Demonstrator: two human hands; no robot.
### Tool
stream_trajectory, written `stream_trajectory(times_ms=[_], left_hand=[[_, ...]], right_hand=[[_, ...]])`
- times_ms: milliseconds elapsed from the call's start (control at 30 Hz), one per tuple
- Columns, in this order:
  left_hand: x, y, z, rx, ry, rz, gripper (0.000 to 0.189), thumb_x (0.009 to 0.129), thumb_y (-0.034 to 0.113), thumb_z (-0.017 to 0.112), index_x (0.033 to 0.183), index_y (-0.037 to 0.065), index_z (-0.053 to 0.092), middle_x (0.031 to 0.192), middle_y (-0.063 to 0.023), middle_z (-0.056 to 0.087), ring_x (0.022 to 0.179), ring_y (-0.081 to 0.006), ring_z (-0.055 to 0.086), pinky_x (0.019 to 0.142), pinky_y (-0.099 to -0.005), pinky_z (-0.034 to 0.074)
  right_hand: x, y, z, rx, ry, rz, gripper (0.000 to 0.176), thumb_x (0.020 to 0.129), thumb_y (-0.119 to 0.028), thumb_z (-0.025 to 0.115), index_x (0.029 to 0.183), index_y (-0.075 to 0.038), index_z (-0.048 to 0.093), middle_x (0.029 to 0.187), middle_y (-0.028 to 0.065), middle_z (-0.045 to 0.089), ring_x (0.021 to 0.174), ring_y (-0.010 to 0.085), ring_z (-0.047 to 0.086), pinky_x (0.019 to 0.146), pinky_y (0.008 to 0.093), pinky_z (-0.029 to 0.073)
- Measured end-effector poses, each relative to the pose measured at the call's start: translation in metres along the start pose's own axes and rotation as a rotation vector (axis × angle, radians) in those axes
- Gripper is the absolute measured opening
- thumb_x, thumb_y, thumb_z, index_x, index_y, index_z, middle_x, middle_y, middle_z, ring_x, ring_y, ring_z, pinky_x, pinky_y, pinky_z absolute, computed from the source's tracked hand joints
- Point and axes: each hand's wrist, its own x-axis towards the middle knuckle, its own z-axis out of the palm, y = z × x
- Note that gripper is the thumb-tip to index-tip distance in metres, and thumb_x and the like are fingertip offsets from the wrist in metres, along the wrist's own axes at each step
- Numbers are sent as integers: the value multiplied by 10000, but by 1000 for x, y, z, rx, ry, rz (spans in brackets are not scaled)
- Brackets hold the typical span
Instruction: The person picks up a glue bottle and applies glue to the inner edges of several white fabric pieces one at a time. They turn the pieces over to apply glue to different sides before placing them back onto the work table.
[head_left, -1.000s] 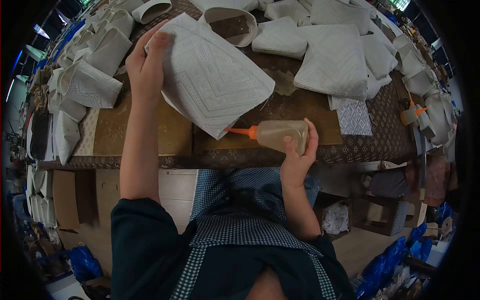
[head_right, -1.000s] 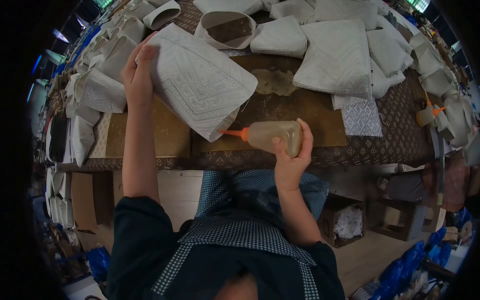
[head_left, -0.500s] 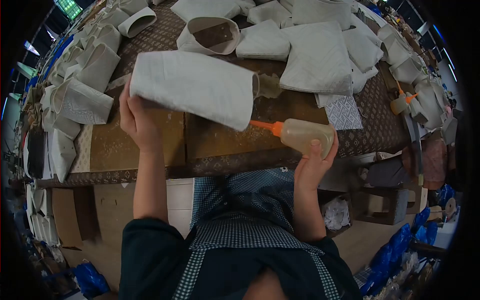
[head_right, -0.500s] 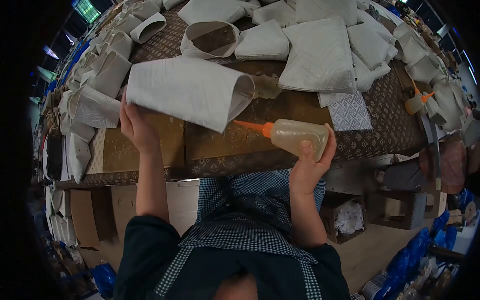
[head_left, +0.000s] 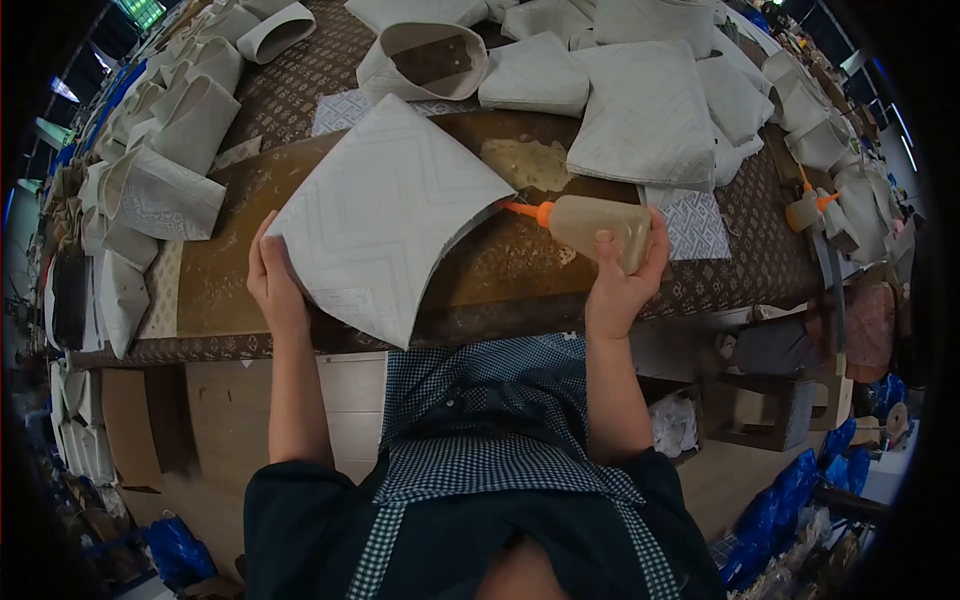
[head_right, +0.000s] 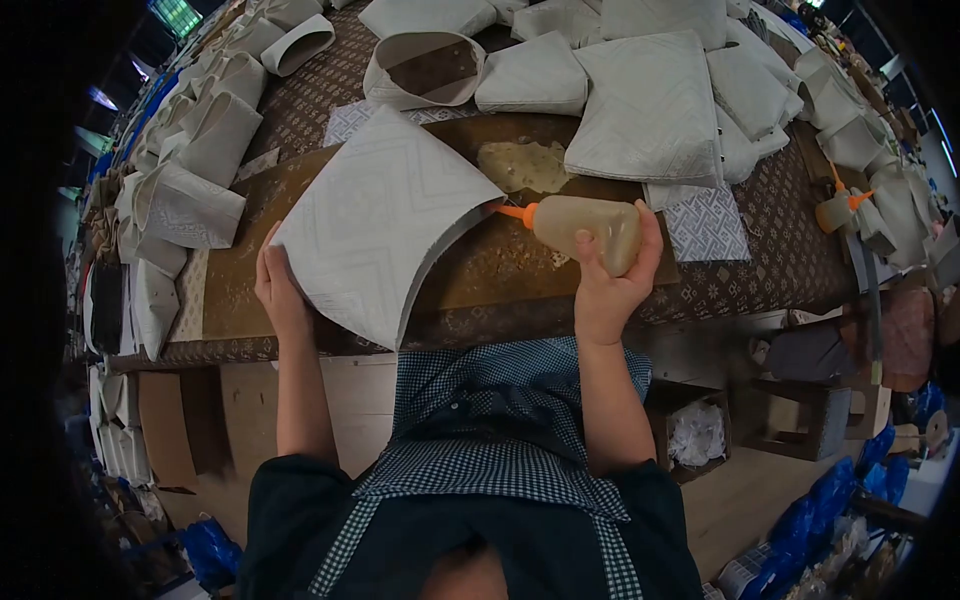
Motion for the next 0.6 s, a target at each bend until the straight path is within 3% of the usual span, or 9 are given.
stream_trajectory(times_ms=[367, 600], left_hand=[[11, 0, 0, -42, 2, -7, 436, 1027, 288, 446, 1252, -69, 556, 1182, -126, 607, 1056, -160, 561, 945, -274, 428], [13, -8, -5, -79, -3, -1, 426, 1025, 276, 448, 1231, -77, 568, 1176, -121, 610, 1058, -163, 559, 951, -280, 426]], right_hand=[[-1, 5, 8, 21, -84, 149, 554, 853, -74, 718, 1346, -45, 469, 1274, 60, 518, 1138, 166, 508, 987, 308, 419], [-6, 2, 15, 94, -116, 216, 541, 827, -73, 750, 1307, -46, 500, 1196, 41, 546, 1082, 140, 521, 952, 276, 434]])
